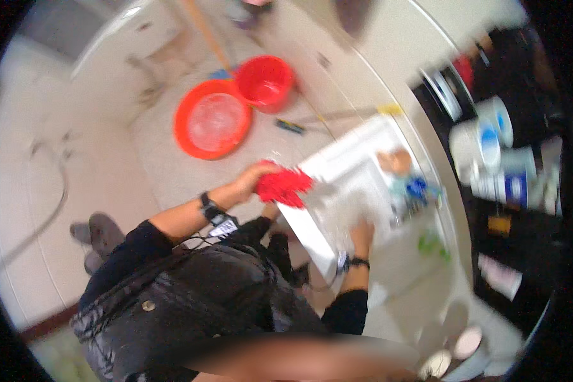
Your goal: The person washes a red cloth in a bathroom sink, repeatedly wetting, scrubbing, and wringing it. They briefly leave the bathroom to retrieve a key from a scooter, then return to continue washing the cloth.
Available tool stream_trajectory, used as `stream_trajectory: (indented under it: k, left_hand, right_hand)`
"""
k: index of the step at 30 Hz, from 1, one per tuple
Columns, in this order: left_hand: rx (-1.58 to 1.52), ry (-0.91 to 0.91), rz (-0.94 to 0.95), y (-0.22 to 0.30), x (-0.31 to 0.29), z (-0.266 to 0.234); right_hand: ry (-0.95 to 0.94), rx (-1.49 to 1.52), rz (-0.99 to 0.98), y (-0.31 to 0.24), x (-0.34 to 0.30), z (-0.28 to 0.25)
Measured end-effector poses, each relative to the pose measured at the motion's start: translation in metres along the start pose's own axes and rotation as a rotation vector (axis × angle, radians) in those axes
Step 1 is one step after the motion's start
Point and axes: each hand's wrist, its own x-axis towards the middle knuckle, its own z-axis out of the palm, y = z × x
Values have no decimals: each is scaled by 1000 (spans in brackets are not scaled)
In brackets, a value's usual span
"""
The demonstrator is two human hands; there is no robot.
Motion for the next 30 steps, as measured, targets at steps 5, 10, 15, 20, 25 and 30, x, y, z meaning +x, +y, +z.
stream_trajectory:
  k: [5,10,15,20,25,30]
  left_hand:
    - [-26,172,26,7,-11,2]
    - [-98,255,113,11,-34,-4]
    - [-159,283,180,4,-58,-27]
    - [-200,326,199,-6,-72,-43]
    - [-272,312,228,-16,-83,-44]
    - [-261,193,280,-24,-94,-37]
  right_hand:
    - [-136,-88,20,-5,15,-3]
    - [-101,-169,10,-17,11,-12]
    - [-57,-503,-165,-16,-4,-13]
    - [55,-495,-267,15,-7,-9]
    - [110,-587,-239,11,-10,-8]
    - [-42,-778,-187,1,7,-23]
